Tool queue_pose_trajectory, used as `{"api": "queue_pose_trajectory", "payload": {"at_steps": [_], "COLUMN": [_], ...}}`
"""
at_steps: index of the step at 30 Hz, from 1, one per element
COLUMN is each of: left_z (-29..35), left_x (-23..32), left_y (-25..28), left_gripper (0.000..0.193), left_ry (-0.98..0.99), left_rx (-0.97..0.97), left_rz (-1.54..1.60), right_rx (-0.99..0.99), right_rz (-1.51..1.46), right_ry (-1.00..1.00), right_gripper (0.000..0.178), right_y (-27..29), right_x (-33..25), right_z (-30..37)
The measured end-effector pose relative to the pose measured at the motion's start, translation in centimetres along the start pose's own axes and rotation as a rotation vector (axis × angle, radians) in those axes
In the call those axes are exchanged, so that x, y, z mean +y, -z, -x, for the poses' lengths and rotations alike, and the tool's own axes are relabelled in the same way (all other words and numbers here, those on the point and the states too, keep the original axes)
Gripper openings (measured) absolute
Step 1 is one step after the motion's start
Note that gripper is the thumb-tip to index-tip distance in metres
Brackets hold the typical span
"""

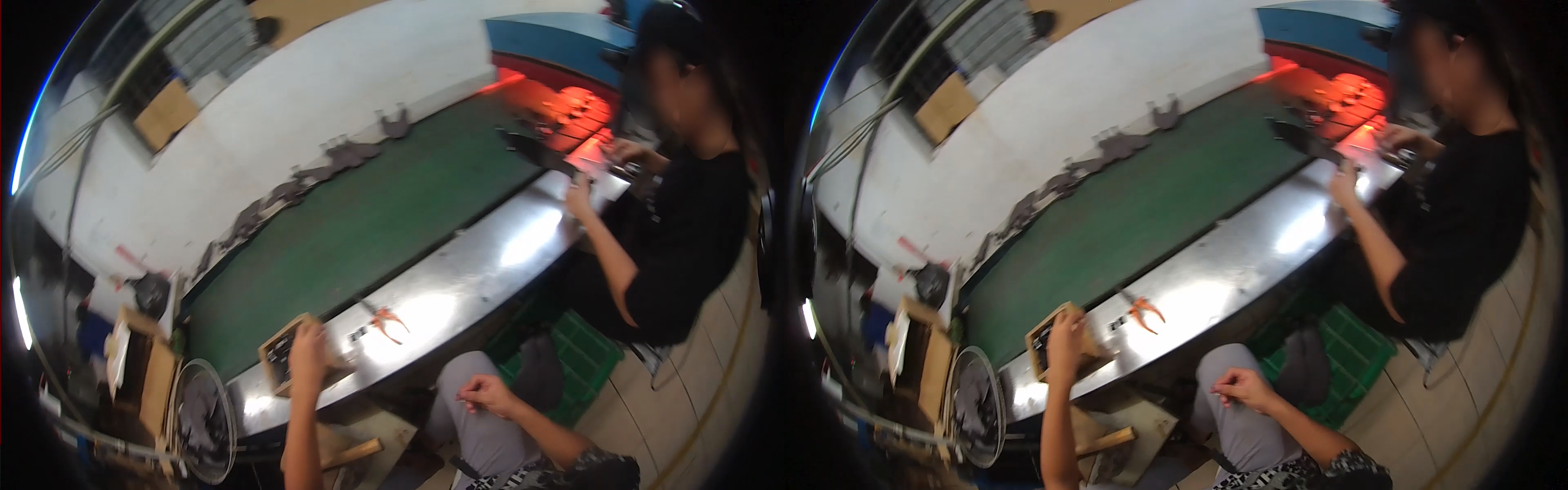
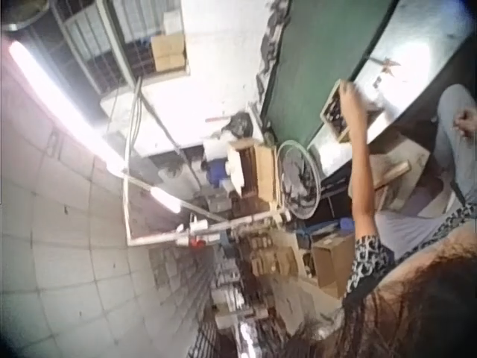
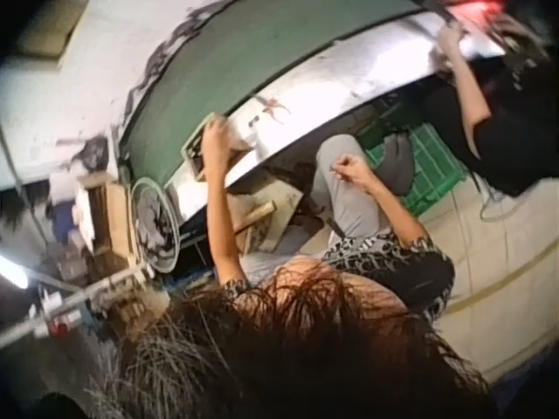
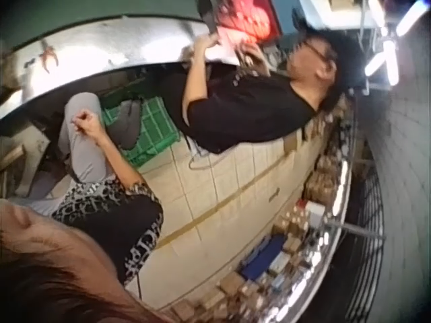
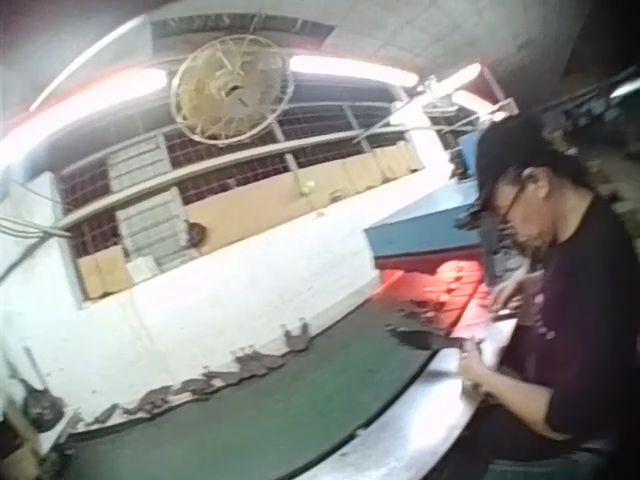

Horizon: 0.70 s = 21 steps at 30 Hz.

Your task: Manually assemble shoe upper components by placing and securing small pieces.

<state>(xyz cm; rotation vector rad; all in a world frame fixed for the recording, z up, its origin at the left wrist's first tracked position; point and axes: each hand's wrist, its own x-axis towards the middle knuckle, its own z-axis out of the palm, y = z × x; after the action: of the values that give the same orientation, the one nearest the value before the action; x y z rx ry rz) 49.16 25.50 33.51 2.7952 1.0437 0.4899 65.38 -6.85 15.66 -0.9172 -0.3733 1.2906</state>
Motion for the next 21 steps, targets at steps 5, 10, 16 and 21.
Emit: {"api": "queue_pose_trajectory", "payload": {"at_steps": [5, 10, 16, 21], "left_z": [0.7, -0.5, 1.1, 1.1], "left_x": [0.3, -1.4, -9.5, -9.4], "left_y": [-1.3, -0.9, 1.4, 1.8], "left_gripper": [0.035, 0.02, 0.023, 0.02], "left_ry": [-0.182, 0.118, 0.219, 0.232], "left_rx": [-0.021, 0.118, -0.105, -0.113], "left_rz": [-0.18, -0.182, -0.076, 0.03], "right_rx": [-0.117, -0.068, -0.151, -0.111], "right_rz": [-0.051, -0.062, -0.096, -0.101], "right_ry": [0.022, 0.047, 0.054, 0.044], "right_gripper": [0.008, 0.008, 0.008, 0.011], "right_y": [-0.7, 0.2, -0.3, -0.3], "right_x": [0.3, 0.4, 0.5, 0.1], "right_z": [-1.1, -0.5, -0.5, -0.3]}}
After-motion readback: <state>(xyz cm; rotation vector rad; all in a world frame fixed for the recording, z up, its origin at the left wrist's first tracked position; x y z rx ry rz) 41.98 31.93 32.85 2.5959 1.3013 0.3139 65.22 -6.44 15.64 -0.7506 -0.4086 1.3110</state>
